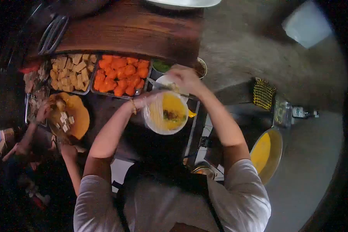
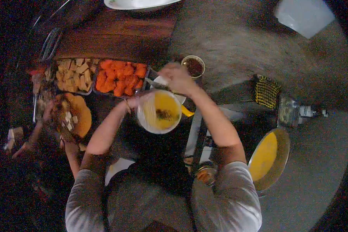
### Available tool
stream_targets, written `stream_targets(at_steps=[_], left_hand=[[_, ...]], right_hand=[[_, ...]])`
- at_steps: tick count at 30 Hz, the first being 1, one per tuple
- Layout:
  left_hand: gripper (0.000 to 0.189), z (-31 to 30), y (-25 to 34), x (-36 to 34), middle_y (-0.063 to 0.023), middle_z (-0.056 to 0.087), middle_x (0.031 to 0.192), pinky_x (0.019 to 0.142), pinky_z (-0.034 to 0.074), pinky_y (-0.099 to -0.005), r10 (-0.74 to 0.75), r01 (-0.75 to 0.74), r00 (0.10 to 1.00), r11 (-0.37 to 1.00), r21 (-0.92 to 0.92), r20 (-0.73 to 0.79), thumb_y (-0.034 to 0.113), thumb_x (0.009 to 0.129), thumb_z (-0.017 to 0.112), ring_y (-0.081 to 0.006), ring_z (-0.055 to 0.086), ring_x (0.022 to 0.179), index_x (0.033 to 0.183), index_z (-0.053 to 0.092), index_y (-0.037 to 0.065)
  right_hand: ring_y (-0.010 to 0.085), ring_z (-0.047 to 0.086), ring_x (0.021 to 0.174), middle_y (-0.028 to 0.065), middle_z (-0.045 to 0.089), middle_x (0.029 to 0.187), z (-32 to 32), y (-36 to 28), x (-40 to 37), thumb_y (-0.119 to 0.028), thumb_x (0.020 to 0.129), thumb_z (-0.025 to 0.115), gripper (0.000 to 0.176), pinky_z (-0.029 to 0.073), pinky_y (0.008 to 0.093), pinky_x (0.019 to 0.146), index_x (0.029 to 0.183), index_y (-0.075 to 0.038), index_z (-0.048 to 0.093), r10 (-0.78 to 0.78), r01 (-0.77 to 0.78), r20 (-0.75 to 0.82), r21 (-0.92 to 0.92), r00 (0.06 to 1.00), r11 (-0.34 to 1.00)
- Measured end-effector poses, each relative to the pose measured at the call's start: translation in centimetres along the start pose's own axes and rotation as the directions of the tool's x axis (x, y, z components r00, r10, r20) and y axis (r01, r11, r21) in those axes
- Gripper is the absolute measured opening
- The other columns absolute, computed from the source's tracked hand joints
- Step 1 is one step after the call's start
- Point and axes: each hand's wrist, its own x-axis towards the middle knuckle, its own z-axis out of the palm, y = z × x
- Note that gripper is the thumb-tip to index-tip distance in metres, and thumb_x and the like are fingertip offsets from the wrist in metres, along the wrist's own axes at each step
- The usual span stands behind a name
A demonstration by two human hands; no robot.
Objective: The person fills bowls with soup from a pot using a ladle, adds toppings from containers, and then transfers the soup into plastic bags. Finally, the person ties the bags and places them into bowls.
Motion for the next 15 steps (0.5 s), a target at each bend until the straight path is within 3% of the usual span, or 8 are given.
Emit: stream_targets(at_steps=[1,2,3,5,8,11,13,15], left_hand=[[0.057,0.6,-0.1,-0.4,-0.0089,0.039,0.129,0.097,0.031,-0.0305,0.007,-0.008,0.995,1.000,0.008,0.097,0.044,0.086,0.044,-0.0171,0.036,0.118,0.129,0.036,0.007],[0.057,1.0,-0.3,-0.9,-0.0085,0.038,0.129,0.098,0.031,-0.0308,0.014,-0.018,0.981,1.000,0.017,0.194,0.043,0.085,0.045,-0.0162,0.034,0.119,0.129,0.036,0.008],[0.057,1.3,-2.0,-1.0,-0.0085,0.038,0.129,0.098,0.031,-0.0308,0.016,-0.019,0.982,1.000,0.014,0.188,0.043,0.085,0.045,-0.0162,0.034,0.119,0.129,0.036,0.008],[0.058,1.6,-7.3,-0.6,-0.0091,0.036,0.130,0.098,0.030,-0.0307,-0.024,0.052,0.977,0.991,-0.126,0.211,0.044,0.085,0.046,-0.0150,0.032,0.120,0.129,0.035,0.008],[0.062,1.7,-10.3,-2.0,-0.0092,0.043,0.123,0.091,0.034,-0.0294,-0.101,0.113,0.983,0.991,-0.071,0.152,0.051,0.082,0.046,-0.0145,0.038,0.113,0.125,0.040,0.006],[0.070,2.1,-12.8,-3.5,-0.0094,0.052,0.112,0.082,0.041,-0.0273,-0.214,0.214,0.973,0.977,0.017,0.082,0.060,0.077,0.047,-0.0139,0.047,0.102,0.119,0.047,0.004],[0.073,2.9,-15.3,-4.0,-0.0095,0.055,0.108,0.079,0.043,-0.0266,-0.256,0.255,0.965,0.967,0.023,0.060,0.063,0.075,0.047,-0.0136,0.050,0.098,0.117,0.049,0.004],[0.076,4.1,-15.5,-5.0,-0.0078,0.060,0.092,0.068,0.044,-0.0254,-0.221,0.214,0.974,0.970,-0.114,-0.046,0.069,0.070,0.045,-0.0117,0.055,0.082,0.107,0.056,0.003]], right_hand=[[0.0257,0.050,0.093,0.0098,0.055,0.098,1.0,-0.6,0.2,-0.025,0.085,0.048,0.024,0.038,0.0338,0.083,0.092,-0.007,0.062,-0.078,0.061,0.174,0.101,0.982,0.993],[0.0226,0.051,0.094,0.0095,0.056,0.092,4.9,2.1,-0.2,-0.023,0.085,0.047,0.024,0.039,0.0301,0.083,0.094,-0.003,0.058,-0.302,0.284,0.213,0.108,0.929,0.953],[0.0226,0.051,0.094,0.0095,0.056,0.092,5.1,0.5,-0.3,-0.023,0.085,0.047,0.024,0.039,0.0301,0.083,0.094,-0.003,0.058,-0.306,0.288,0.218,0.111,0.927,0.951],[0.0181,0.050,0.092,0.0073,0.054,0.092,5.5,-2.6,-1.4,-0.025,0.088,0.044,0.027,0.037,0.0281,0.085,0.094,-0.003,0.057,-0.076,-0.271,0.550,0.521,0.832,0.810],[0.0145,0.048,0.092,0.0050,0.051,0.093,6.8,-2.3,-2.6,-0.026,0.088,0.047,0.026,0.035,0.0266,0.086,0.092,-0.002,0.057,-0.038,-0.274,0.578,0.442,0.815,0.855],[0.0137,0.047,0.092,0.0058,0.049,0.093,8.4,-2.2,-5.2,-0.024,0.087,0.049,0.025,0.035,0.0260,0.084,0.088,0.000,0.056,-0.053,-0.300,0.559,0.520,0.828,0.800],[0.0127,0.046,0.087,0.0049,0.047,0.088,10.1,-0.6,-6.7,-0.023,0.086,0.051,0.024,0.036,0.0246,0.077,0.081,0.000,0.053,-0.113,-0.198,0.502,0.525,0.858,0.828],[0.0118,0.046,0.077,0.0040,0.047,0.079,10.2,-0.6,-8.3,-0.022,0.085,0.052,0.023,0.037,0.0244,0.067,0.076,0.000,0.051,-0.015,-0.147,0.450,0.323,0.893,0.935]])
